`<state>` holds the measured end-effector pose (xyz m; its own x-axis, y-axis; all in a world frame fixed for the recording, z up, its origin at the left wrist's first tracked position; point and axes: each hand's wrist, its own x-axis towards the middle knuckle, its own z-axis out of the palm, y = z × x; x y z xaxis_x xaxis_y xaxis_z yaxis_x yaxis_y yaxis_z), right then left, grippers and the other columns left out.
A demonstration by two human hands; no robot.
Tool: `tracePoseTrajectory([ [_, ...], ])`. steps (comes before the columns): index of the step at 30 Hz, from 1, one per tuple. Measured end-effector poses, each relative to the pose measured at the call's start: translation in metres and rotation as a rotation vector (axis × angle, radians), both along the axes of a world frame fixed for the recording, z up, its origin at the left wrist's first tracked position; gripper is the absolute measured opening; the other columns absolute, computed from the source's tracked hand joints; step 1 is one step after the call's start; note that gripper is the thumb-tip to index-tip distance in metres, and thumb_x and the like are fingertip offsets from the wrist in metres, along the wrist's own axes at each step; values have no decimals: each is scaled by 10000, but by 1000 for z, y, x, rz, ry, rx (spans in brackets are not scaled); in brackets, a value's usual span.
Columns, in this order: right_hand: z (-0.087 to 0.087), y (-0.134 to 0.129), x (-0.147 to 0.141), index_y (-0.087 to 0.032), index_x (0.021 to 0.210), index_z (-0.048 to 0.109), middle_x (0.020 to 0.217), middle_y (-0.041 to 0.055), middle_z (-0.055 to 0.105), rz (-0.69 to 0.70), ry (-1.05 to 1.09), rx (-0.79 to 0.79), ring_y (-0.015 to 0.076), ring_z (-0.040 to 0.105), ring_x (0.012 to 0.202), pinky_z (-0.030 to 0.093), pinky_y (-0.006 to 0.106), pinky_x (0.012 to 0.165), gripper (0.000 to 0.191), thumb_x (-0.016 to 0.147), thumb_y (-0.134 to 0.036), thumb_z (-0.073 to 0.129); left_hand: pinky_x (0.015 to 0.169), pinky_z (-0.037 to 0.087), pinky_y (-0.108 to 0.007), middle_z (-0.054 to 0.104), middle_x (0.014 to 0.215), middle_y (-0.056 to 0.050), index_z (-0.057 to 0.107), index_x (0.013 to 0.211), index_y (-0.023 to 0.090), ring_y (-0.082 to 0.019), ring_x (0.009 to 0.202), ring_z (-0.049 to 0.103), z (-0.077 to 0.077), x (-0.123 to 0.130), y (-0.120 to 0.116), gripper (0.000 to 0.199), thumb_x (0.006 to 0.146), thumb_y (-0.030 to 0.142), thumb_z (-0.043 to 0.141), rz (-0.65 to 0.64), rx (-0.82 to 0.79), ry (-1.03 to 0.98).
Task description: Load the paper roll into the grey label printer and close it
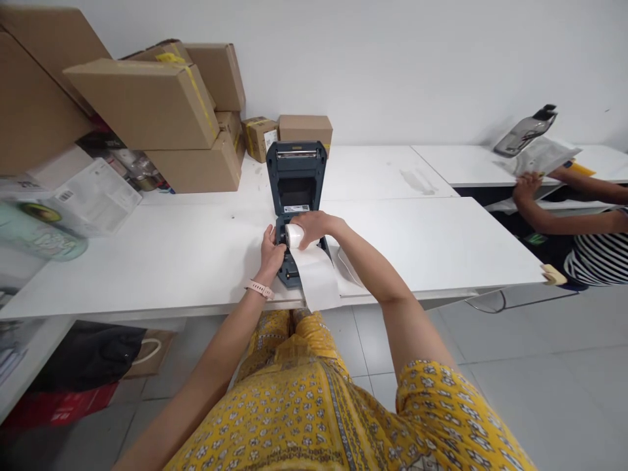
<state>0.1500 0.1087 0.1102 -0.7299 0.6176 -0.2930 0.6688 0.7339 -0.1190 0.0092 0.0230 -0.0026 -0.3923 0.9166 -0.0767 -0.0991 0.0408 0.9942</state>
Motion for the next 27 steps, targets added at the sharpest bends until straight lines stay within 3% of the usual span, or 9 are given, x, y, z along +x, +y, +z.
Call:
tracePoseTrajectory([
  [4,-13,2,-5,-210,1413,615,1393,160,702,0,-34,-32,397,688,1244,555,432,950,764,755,-532,834,1320,291,-370,443,1696,-148,331,1627,153,-226,1588,405,-3,-1,0,991,689,-52,575,5,-7,39],
  [8,-28,4,-5,-193,1577,479,1473,198,656,34,-31,-22,410,650,1332,532,479,1048,862,871,-611,743,1312,315,-375,433,1702,-144,323,1631,161,-229,1583,413,-4,-1,-1,979,706,-33,577,-7,-8,63],
  [12,-54,-19,5,-104,1649,358,1653,256,459,50,134,115,433,515,1488,421,571,1203,807,1007,-525,606,1317,310,-374,438,1699,-140,329,1630,160,-238,1584,411,-10,-2,1,978,701,-24,572,-2,13,67],
  [14,-64,-37,16,-82,1624,406,1700,259,367,46,268,166,408,421,1564,373,579,1253,709,1053,-485,525,1325,299,-382,433,1701,-143,336,1627,155,-243,1588,404,-14,-2,3,972,701,-21,572,0,22,64],
  [16,-62,-51,30,-129,1536,551,1650,222,477,91,422,122,366,472,1541,388,574,1256,611,1077,-522,456,1329,292,-393,433,1700,-148,352,1620,150,-249,1589,402,-18,-3,4,952,709,-12,579,-1,40,61],
  [19,-31,-45,47,-236,1358,709,1432,122,717,47,786,99,293,662,1359,480,520,1202,557,1080,-609,401,1326,303,-406,476,1674,-121,418,1589,181,-261,1575,425,-22,-4,6,912,716,6,612,1,66,70],
  [22,19,-2,50,-285,1413,661,1482,93,678,-197,1151,377,287,580,1442,426,527,1249,631,1049,-712,371,1317,325,-425,536,1626,-104,493,1544,203,-283,1543,468,-21,-6,6,876,702,18,651,2,75,86],
  [24,49,38,42,-296,1484,593,1582,88,588,-266,1197,450,297,467,1538,337,546,1301,751,1011,-803,303,1314,331,-435,548,1615,-103,521,1527,207,-292,1527,487,-20,-6,5,860,699,22,659,-3,90,84],
  [27,71,83,24,-262,1460,609,1546,108,617,-285,1148,334,322,482,1521,351,546,1287,898,954,-889,213,1310,339,-435,554,1610,-101,533,1521,211,-289,1525,490,-17,-6,4,850,700,23,650,-10,118,76],
])
